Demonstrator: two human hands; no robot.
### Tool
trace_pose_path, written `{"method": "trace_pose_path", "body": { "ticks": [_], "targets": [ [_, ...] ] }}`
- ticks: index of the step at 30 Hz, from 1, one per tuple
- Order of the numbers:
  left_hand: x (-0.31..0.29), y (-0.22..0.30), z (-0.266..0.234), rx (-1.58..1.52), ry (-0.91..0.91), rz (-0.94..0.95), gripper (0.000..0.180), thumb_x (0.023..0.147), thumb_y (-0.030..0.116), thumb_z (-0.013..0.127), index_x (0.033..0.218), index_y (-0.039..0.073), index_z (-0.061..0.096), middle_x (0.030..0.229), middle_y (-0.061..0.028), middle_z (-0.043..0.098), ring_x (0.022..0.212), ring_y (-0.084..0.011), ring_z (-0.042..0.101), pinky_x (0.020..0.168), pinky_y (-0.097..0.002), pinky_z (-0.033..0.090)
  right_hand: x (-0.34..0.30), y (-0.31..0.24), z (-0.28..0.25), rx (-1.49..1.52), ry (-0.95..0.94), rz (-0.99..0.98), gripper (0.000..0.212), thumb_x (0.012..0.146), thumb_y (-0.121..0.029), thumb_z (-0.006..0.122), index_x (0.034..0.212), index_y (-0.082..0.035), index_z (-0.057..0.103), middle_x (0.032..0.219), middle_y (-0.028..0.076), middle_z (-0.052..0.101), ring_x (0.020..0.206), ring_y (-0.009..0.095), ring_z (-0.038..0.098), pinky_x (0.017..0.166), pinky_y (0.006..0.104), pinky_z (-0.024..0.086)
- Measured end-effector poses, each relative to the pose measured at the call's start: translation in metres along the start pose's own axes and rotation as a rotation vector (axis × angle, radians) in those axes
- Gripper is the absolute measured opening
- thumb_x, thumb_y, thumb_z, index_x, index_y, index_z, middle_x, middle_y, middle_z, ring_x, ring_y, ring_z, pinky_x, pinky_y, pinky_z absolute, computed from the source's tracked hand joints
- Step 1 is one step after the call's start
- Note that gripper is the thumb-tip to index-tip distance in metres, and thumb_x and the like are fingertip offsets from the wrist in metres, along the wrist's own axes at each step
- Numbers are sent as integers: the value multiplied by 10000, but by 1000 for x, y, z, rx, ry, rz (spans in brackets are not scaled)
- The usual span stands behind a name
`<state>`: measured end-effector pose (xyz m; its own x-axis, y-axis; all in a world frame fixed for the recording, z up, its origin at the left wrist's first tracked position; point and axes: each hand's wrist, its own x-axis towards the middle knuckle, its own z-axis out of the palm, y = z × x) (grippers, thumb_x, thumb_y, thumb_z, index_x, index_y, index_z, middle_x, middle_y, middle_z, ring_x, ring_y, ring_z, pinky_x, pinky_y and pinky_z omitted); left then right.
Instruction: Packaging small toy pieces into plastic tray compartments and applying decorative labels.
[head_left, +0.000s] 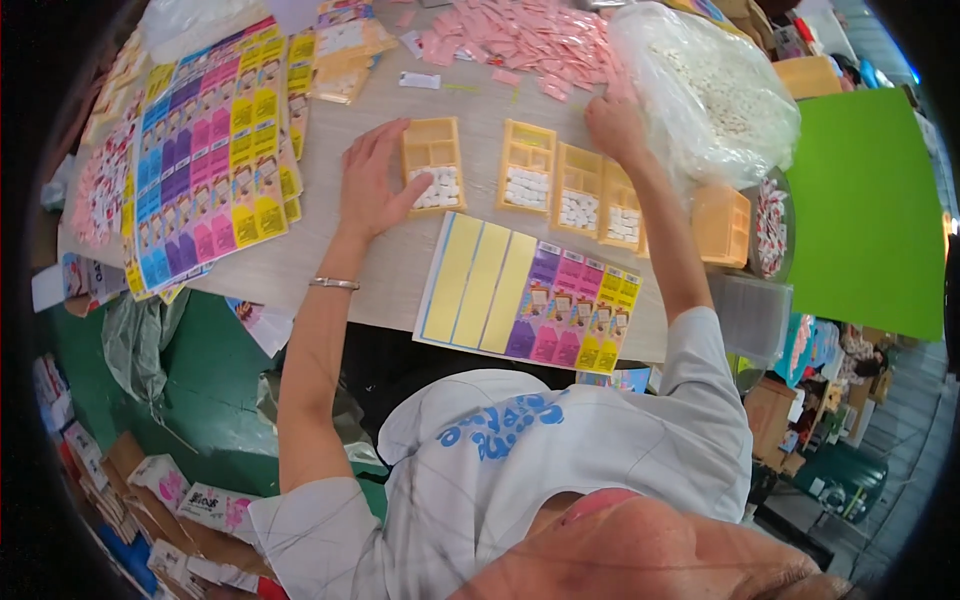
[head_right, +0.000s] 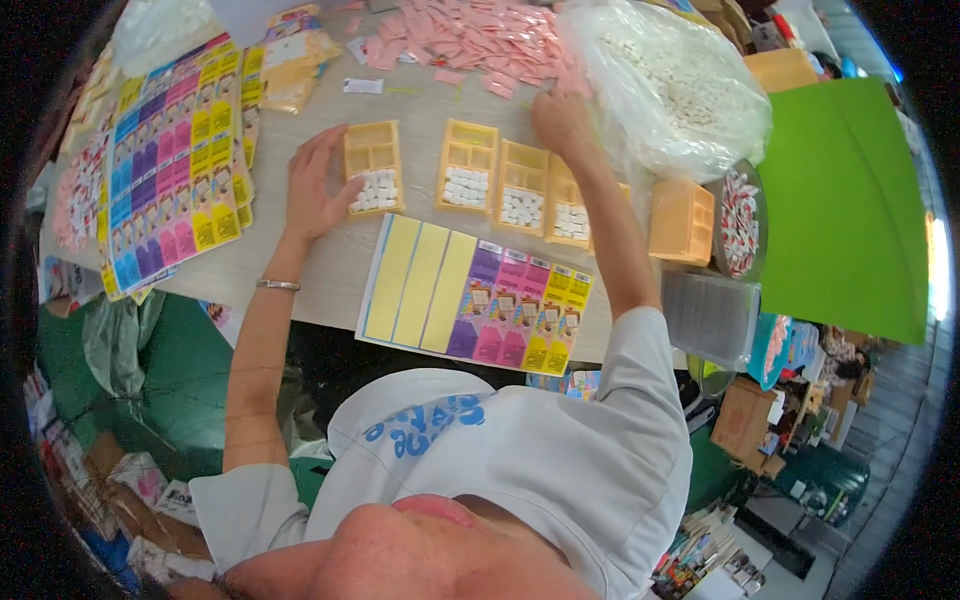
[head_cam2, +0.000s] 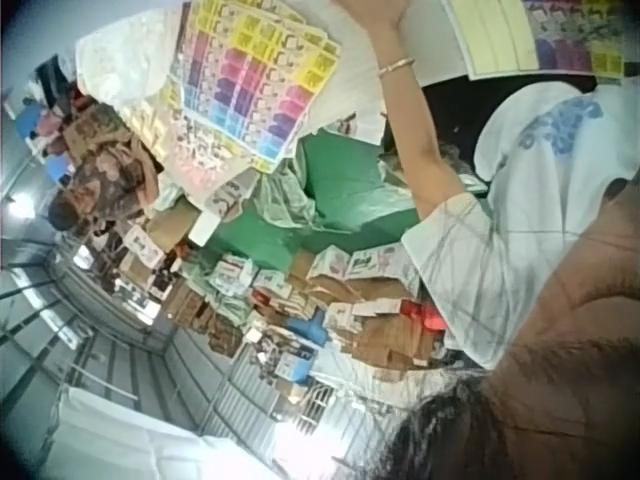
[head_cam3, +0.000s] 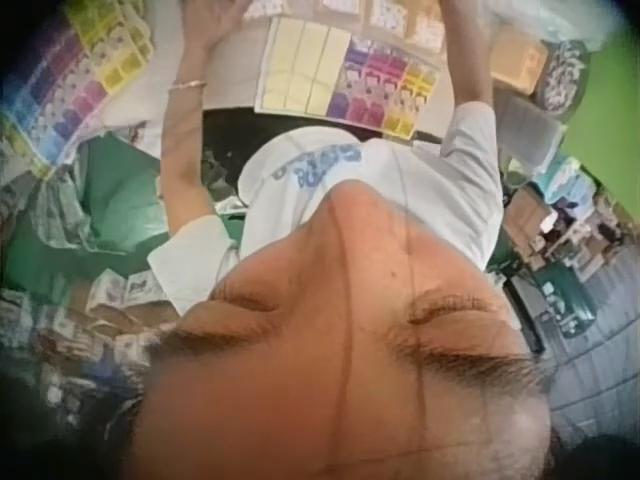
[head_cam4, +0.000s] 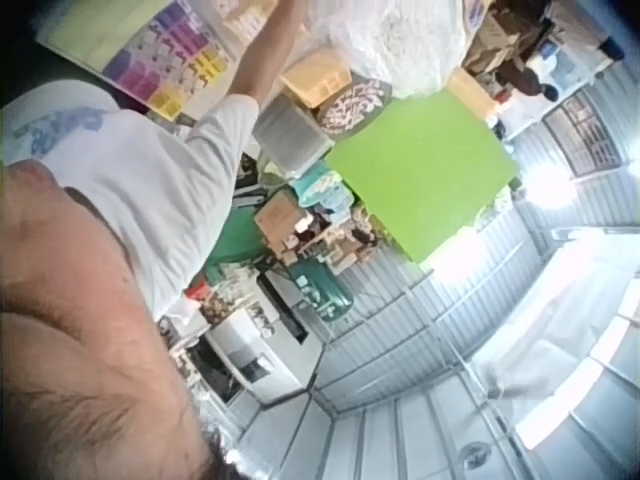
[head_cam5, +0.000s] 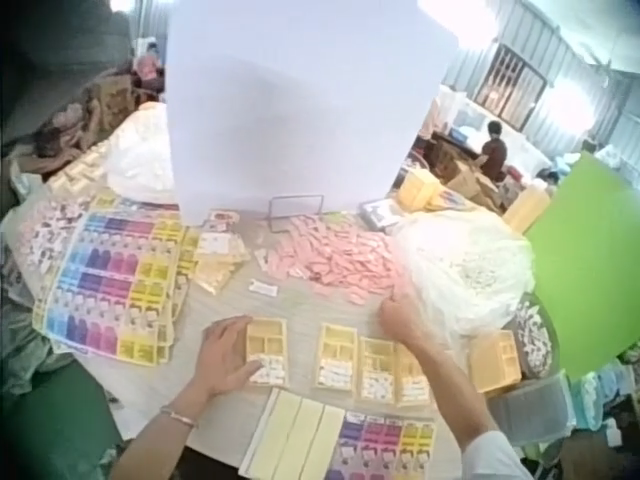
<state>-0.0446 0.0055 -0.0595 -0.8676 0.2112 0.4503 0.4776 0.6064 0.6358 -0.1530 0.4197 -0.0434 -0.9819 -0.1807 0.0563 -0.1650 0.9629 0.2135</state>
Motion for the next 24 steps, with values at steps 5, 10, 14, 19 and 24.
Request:
{"method": "trace_pose_path", "body": {
  "ticks": [5,10,14,19,24],
  "targets": [
    [-7,11,-5,157,-17,0,893,718,463,811,1462,98,481,1441,-117,542,1321,-327,490,1112,-486,331,-22,-125,-75,659,184,-511,162,931,-207,616,942,-65,692,1004,117,692,906,332,677,785,447,540],
    [-9,6,0,135,-4,15,941,710,505,812,1477,88,458,1457,-117,529,1329,-320,483,1114,-482,328,-17,-201,-57,575,265,-539,120,887,-191,672,951,-97,711,934,77,696,870,297,673,791,432,537],
    [-12,4,-4,124,-17,-10,941,726,508,799,1490,91,440,1458,-117,527,1334,-315,477,1117,-488,320,-13,-142,-61,866,266,-310,95,858,-204,698,884,-117,727,867,55,691,887,276,671,795,427,529],
    [-6,6,-6,134,-42,-17,899,738,502,789,1477,107,463,1458,-106,527,1335,-302,474,1117,-488,315,-11,-83,-75,324,28,-488,67,775,-208,725,754,-144,733,778,22,648,891,248,645,802,388,511],
    [-4,7,-3,234,-47,53,697,792,467,764,1374,128,584,1418,-69,562,1324,-283,481,1116,-479,319,2,-87,-70,211,-53,-637,91,761,-218,702,712,-141,702,771,21,620,870,245,629,820,374,497]
  ]
}}
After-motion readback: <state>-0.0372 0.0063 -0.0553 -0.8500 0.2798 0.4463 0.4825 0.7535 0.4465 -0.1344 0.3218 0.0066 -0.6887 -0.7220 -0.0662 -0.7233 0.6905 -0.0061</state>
